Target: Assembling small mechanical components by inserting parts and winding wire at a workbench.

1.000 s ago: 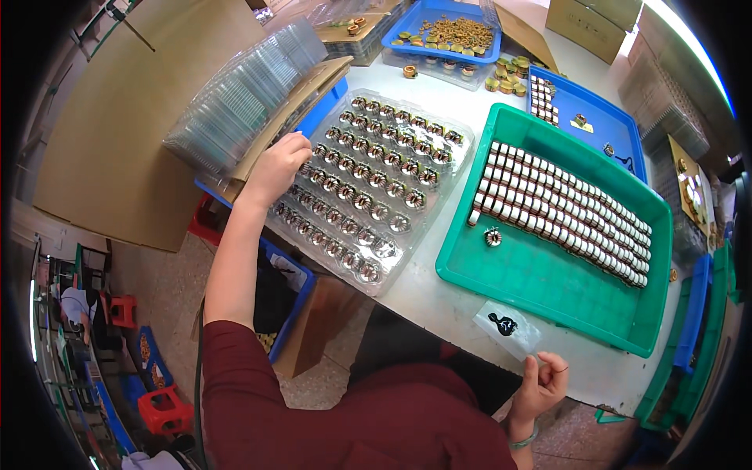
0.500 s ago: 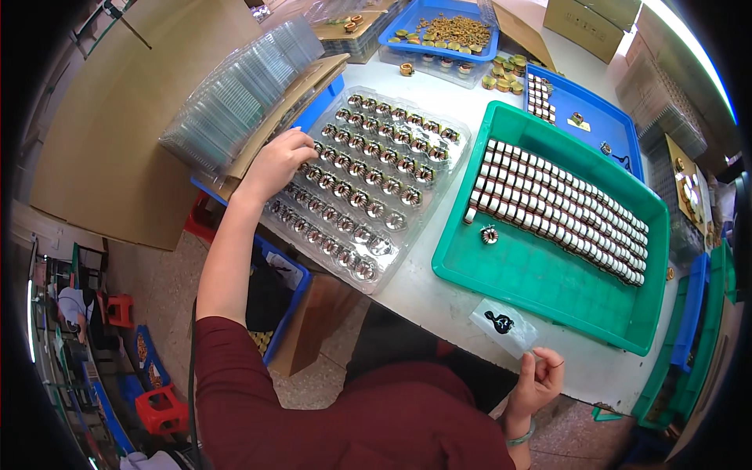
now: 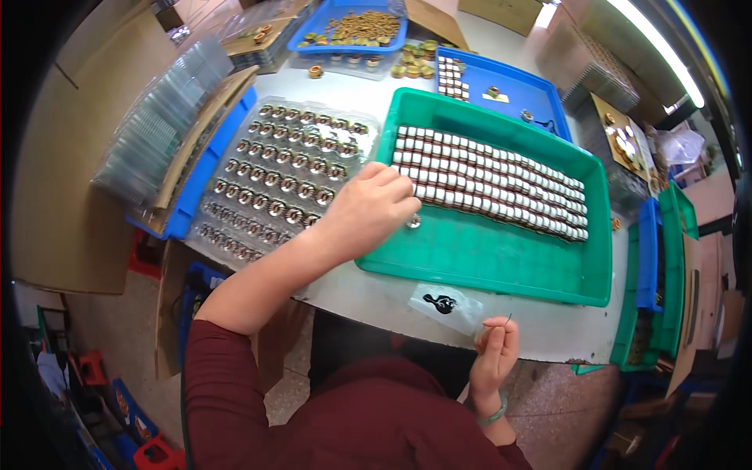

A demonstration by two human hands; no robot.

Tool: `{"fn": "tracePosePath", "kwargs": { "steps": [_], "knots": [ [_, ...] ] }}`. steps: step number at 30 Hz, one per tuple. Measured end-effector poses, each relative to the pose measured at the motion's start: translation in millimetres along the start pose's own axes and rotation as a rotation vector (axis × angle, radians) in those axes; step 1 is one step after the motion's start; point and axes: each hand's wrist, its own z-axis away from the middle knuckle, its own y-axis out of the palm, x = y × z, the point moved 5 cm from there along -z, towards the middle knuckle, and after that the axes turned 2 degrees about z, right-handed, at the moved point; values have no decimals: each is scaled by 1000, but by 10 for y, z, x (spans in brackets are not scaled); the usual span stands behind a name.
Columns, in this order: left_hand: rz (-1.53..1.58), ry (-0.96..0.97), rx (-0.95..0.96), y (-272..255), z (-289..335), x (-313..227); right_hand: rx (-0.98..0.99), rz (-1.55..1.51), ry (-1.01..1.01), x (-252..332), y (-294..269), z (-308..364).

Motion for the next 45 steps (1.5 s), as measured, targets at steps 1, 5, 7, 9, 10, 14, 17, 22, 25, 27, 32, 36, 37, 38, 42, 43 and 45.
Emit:
{"fn": "tracePosePath", "kwargs": {
  "steps": [1, 5, 7, 9, 10, 14, 17, 22, 25, 27, 32, 36, 37, 38, 42, 43, 45],
  "knots": [
    [-25, -5, 39, 76, -61, -58, 12, 2, 12, -4, -16, 7],
    [-104, -10, 153, 320, -196, -243, 39, 2, 47, 17, -56, 28],
    [-175, -115, 337, 591, -161, -192, 54, 33, 21, 75, -15, 18],
    [-253, -224, 519, 788, -113, -121, 75, 62, -6, 120, 35, -5],
    [-251, -213, 517, 795, -127, -138, 64, 62, -9, 126, 39, -10],
    [-205, -179, 450, 745, -131, -145, 57, -105, 0, 139, 71, -37],
    [-166, -171, 487, 670, -137, -147, 74, -162, 9, 141, 90, -43],
    [315, -263, 321, 167, -219, -345, 97, -347, 65, 158, 117, -75],
    [849, -377, 75, -132, -185, -614, 99, -455, 122, 178, 152, -107],
    [926, -427, 51, -227, -34, -781, 119, -450, 153, 226, 307, -121],
    [943, -338, -82, -350, 138, -1023, 335, -434, 35, 373, 444, -141],
    [973, -385, -140, -388, 245, -1065, 417, -355, -21, 429, 470, -95],
    [973, -393, -144, -401, 263, -1073, 417, -309, -44, 453, 469, -84],
    [974, -400, -148, -414, 276, -1079, 417, -263, -67, 473, 467, -73],
    [988, -376, -130, -434, 271, -1098, 411, -222, -109, 483, 444, -42],
    [992, -359, -121, -438, 261, -1102, 410, -226, -121, 488, 438, -37],
    [1002, -343, -109, -455, 252, -1109, 405, -228, -130, 483, 423, -30]
  ]
}}
